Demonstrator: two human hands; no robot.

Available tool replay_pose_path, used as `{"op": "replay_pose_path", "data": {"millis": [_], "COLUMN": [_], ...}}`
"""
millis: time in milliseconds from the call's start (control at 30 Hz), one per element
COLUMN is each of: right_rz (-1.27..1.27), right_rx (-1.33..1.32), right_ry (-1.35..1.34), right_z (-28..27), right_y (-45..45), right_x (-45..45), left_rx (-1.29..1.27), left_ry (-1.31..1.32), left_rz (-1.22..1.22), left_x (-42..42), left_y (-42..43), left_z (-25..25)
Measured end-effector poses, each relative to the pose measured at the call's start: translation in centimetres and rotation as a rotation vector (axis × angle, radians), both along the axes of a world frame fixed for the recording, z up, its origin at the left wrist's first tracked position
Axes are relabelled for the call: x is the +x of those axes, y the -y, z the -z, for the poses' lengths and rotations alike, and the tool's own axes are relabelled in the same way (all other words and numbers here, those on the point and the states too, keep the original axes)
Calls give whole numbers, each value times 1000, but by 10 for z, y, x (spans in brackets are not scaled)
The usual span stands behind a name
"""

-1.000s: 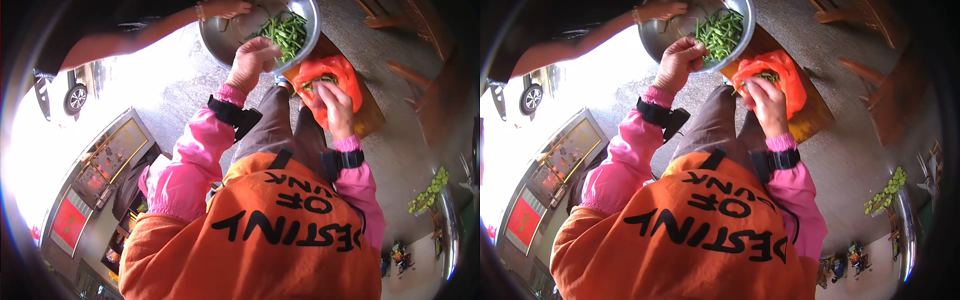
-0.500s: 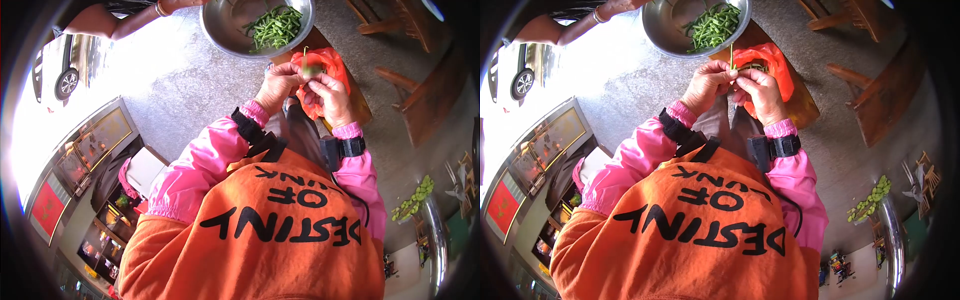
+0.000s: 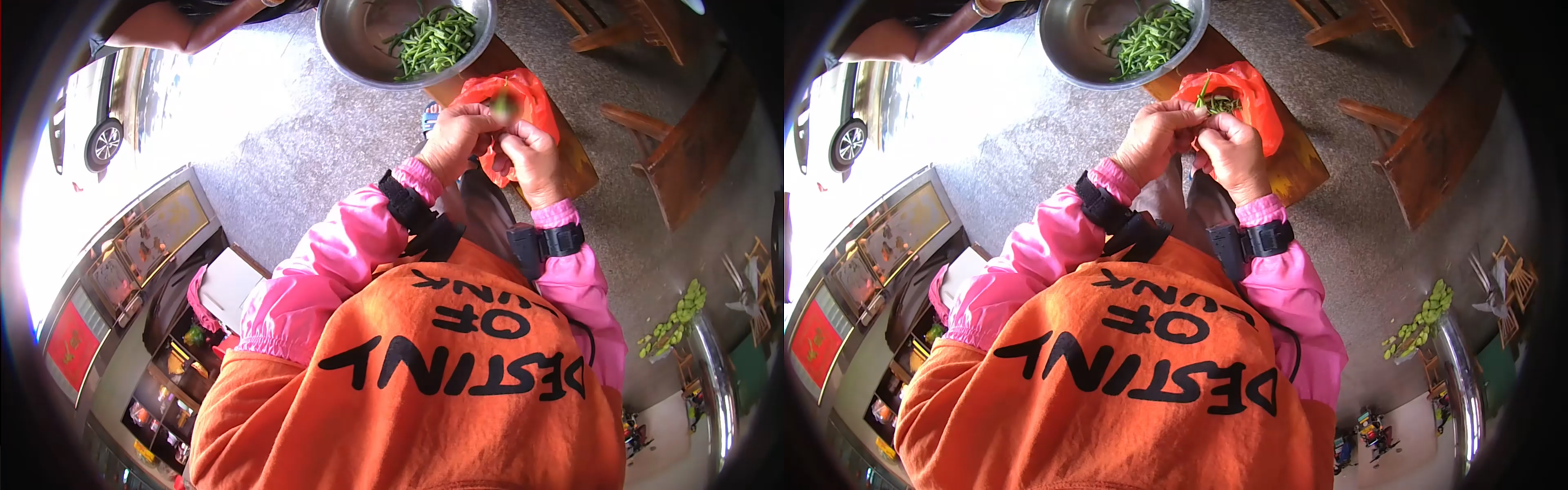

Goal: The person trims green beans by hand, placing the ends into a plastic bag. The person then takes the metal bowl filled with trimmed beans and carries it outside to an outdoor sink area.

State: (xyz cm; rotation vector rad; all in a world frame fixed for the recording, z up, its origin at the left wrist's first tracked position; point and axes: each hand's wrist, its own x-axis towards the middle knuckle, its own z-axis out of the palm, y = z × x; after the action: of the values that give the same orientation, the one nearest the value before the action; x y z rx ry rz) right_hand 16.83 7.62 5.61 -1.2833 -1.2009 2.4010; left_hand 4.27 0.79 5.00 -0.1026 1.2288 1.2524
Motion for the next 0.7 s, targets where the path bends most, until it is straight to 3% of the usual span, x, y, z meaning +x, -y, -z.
{"op": "replay_pose_path", "data": {"millis": [100,167,233,300,367,567,633,700], "right_rz": [-67,0,-12,-61,-223,-318,-253,-202], "right_rx": [179,349,264,282,528,746,238,118], "right_ry": [136,201,166,174,168,267,186,135], "right_z": [1,15,5,1,2,12,12,11], "right_y": [1,2,-5,-8,-9,-5,-5,-9], "right_x": [5,12,12,12,12,15,14,16], "left_rx": [-116,-102,-99,23,56,162,215,188], "left_ry": [-162,-622,-755,-1191,-1239,-1361,-1280,-1201], "left_rz": [146,342,383,485,466,452,459,487], "left_x": [-4,-3,-5,-4,1,5,2,-4], "left_y": [-2,-2,4,8,11,18,20,23], "left_z": [0,1,-1,-1,-2,-1,4,10]}}
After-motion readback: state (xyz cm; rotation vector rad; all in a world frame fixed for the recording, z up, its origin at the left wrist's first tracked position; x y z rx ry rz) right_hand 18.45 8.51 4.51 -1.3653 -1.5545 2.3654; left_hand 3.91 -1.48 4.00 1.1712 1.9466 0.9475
